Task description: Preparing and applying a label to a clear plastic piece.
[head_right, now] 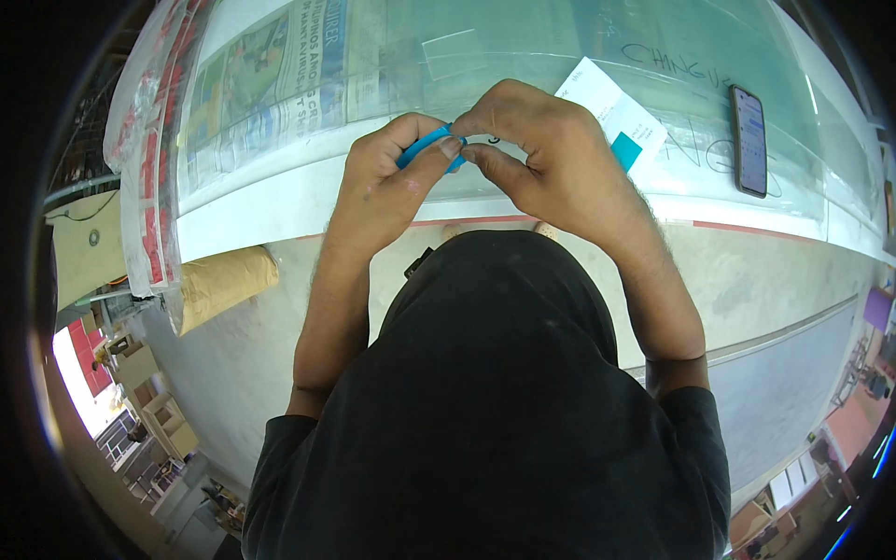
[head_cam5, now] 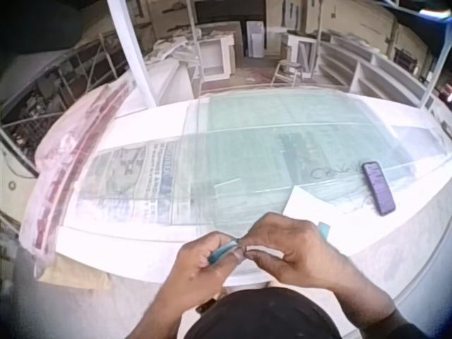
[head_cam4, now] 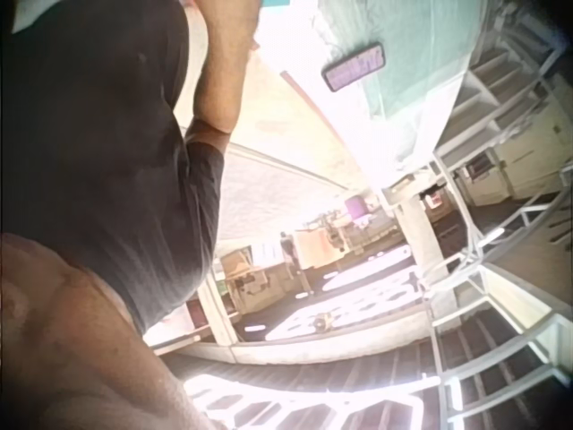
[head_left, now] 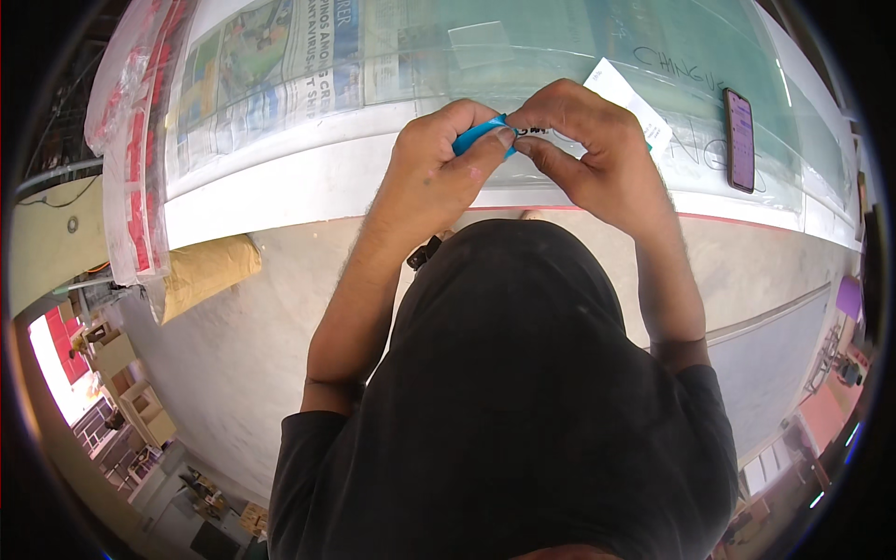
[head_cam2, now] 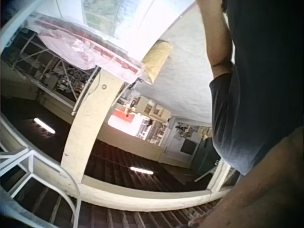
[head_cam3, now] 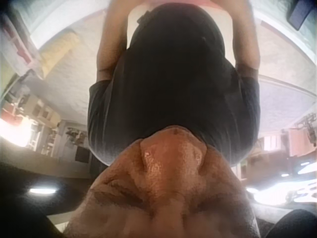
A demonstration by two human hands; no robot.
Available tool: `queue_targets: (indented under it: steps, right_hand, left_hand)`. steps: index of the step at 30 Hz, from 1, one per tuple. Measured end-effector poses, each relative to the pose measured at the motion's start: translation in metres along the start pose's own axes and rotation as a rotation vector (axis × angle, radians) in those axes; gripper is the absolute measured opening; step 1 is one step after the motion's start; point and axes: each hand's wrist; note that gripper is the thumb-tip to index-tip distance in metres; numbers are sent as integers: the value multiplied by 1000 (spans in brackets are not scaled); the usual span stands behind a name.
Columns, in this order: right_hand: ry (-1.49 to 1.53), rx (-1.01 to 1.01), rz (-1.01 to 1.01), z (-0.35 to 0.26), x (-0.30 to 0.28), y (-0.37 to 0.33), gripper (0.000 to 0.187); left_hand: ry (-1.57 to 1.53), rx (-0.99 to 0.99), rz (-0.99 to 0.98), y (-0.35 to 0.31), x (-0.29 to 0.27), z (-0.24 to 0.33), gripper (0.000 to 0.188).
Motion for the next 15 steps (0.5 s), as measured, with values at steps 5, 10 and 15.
queue_targets:
  steps: [5, 10, 15]
  right_hand:
    - [-21, -39, -14, 0, 0, -2, 18]
    - [-51, -22, -31, -1, -1, -6, 18]
    - [58, 54, -61, -4, -3, -7, 15]
  left_hand:
    - [-141, -6, -51, -1, -3, -6, 17]
    - [-55, -67, -27, -6, 2, 2, 16]
    - [17, 55, -10, -8, 7, -2, 16]
Point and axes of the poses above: each hand's wrist, its own y-axis towards the middle knuckle, its own x-axis out of the palm, z = x × y, and after that the axes turned 12 degrees about -y, right-handed
